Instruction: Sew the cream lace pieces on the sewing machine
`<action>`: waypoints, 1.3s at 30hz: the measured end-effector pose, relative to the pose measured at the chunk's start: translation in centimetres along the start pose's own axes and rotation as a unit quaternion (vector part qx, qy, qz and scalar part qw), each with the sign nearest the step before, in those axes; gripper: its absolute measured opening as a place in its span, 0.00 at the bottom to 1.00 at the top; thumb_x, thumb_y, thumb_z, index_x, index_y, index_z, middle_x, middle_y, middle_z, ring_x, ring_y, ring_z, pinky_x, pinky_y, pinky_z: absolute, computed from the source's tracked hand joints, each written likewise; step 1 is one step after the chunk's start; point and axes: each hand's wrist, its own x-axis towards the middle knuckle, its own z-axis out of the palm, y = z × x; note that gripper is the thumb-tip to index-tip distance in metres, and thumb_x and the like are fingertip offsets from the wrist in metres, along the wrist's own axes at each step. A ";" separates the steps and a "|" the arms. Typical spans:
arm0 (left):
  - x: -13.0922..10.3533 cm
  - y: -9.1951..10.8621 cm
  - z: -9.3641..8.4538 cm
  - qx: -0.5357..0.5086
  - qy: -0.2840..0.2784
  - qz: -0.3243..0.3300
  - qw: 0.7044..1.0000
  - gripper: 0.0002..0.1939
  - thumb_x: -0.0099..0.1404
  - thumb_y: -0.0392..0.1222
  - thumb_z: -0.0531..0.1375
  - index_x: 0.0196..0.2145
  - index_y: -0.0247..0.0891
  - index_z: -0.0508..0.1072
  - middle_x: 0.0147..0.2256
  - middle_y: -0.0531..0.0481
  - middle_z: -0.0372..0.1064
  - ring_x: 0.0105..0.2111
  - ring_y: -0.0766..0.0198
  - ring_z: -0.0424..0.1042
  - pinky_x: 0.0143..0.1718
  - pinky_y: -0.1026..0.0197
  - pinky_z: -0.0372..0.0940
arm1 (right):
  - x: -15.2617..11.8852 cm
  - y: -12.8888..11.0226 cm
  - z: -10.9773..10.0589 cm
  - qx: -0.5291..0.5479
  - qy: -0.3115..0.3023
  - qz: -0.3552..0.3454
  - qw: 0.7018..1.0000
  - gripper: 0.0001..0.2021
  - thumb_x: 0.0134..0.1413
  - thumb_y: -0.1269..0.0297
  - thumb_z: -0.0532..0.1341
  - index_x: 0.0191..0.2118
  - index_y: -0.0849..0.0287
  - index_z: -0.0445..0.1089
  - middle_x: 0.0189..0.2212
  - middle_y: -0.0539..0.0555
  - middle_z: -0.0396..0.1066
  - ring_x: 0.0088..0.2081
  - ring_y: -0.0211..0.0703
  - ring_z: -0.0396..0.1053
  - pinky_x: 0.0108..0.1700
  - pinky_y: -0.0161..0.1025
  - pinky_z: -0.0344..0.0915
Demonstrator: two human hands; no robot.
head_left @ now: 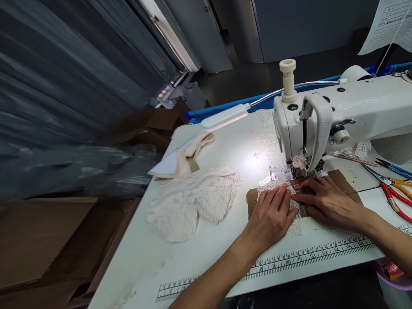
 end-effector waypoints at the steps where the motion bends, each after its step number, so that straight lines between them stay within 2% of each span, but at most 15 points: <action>1: 0.0 -0.2 0.0 -0.005 -0.003 0.006 1.000 0.17 0.73 0.42 0.52 0.52 0.27 0.68 0.51 0.31 0.72 0.48 0.48 0.72 0.44 0.48 0.68 | 0.0 0.0 0.0 0.002 0.004 0.001 1.000 0.17 0.65 0.68 0.55 0.56 0.53 0.72 0.48 0.61 0.68 0.50 0.55 0.63 0.48 0.54 0.65; 5: 0.7 -1.1 -0.4 -0.010 -0.004 0.041 0.999 0.17 0.75 0.45 0.50 0.51 0.29 0.67 0.47 0.34 0.74 0.42 0.51 0.73 0.39 0.50 0.69 | 0.1 -0.1 -0.1 0.002 0.019 0.004 1.000 0.16 0.63 0.68 0.56 0.53 0.53 0.74 0.46 0.61 0.69 0.49 0.54 0.63 0.48 0.52 0.63; 11: 2.1 -2.2 -0.5 0.035 -0.033 0.077 0.996 0.17 0.76 0.40 0.45 0.49 0.27 0.68 0.39 0.37 0.73 0.34 0.56 0.70 0.31 0.55 0.68 | 0.1 0.0 0.0 -0.014 0.007 0.008 1.000 0.17 0.63 0.68 0.56 0.53 0.51 0.74 0.47 0.60 0.68 0.50 0.54 0.61 0.50 0.53 0.61; 16: 1.3 -2.3 0.4 0.027 -0.066 0.075 0.995 0.18 0.75 0.39 0.45 0.54 0.27 0.66 0.51 0.31 0.69 0.43 0.51 0.69 0.40 0.50 0.69 | 0.1 -0.3 0.2 -0.063 -0.002 -0.001 0.998 0.17 0.63 0.67 0.55 0.54 0.52 0.72 0.48 0.60 0.68 0.50 0.55 0.60 0.47 0.51 0.59; 20: 0.9 -2.4 0.9 0.026 -0.071 0.043 0.996 0.19 0.75 0.42 0.47 0.56 0.29 0.67 0.55 0.33 0.69 0.45 0.50 0.68 0.42 0.49 0.65 | 0.1 -0.4 0.3 -0.087 0.000 0.000 0.996 0.16 0.63 0.68 0.55 0.53 0.53 0.72 0.48 0.60 0.68 0.50 0.55 0.60 0.46 0.50 0.60; 27: 3.0 -4.1 0.6 -0.013 -0.121 0.062 0.991 0.23 0.77 0.46 0.43 0.56 0.30 0.69 0.58 0.36 0.68 0.45 0.51 0.66 0.43 0.50 0.61 | 0.4 0.0 0.4 -0.083 0.009 0.020 0.996 0.16 0.64 0.69 0.53 0.55 0.56 0.69 0.48 0.62 0.66 0.49 0.54 0.61 0.47 0.51 0.62; 32: 3.1 -4.2 0.7 -0.041 -0.104 0.039 0.993 0.22 0.76 0.44 0.44 0.57 0.31 0.69 0.58 0.37 0.68 0.46 0.52 0.67 0.44 0.49 0.62 | 0.5 -0.3 0.5 -0.092 0.001 0.032 0.995 0.18 0.60 0.72 0.54 0.55 0.57 0.67 0.50 0.63 0.66 0.49 0.55 0.61 0.47 0.51 0.61; 36: 2.8 -4.0 1.0 -0.027 -0.091 0.045 0.994 0.21 0.76 0.42 0.45 0.57 0.29 0.69 0.58 0.34 0.67 0.46 0.50 0.67 0.42 0.49 0.62 | 0.5 -0.5 0.4 -0.101 -0.002 0.036 0.994 0.19 0.59 0.73 0.54 0.56 0.58 0.67 0.50 0.63 0.65 0.48 0.54 0.60 0.46 0.50 0.61; 39: 2.8 -3.9 1.3 -0.031 -0.089 0.041 0.995 0.21 0.75 0.42 0.47 0.57 0.31 0.69 0.58 0.35 0.67 0.46 0.50 0.68 0.44 0.48 0.62 | 0.5 -0.4 0.4 -0.089 -0.004 0.039 0.995 0.19 0.59 0.74 0.54 0.55 0.58 0.67 0.50 0.63 0.65 0.47 0.53 0.60 0.46 0.50 0.60</action>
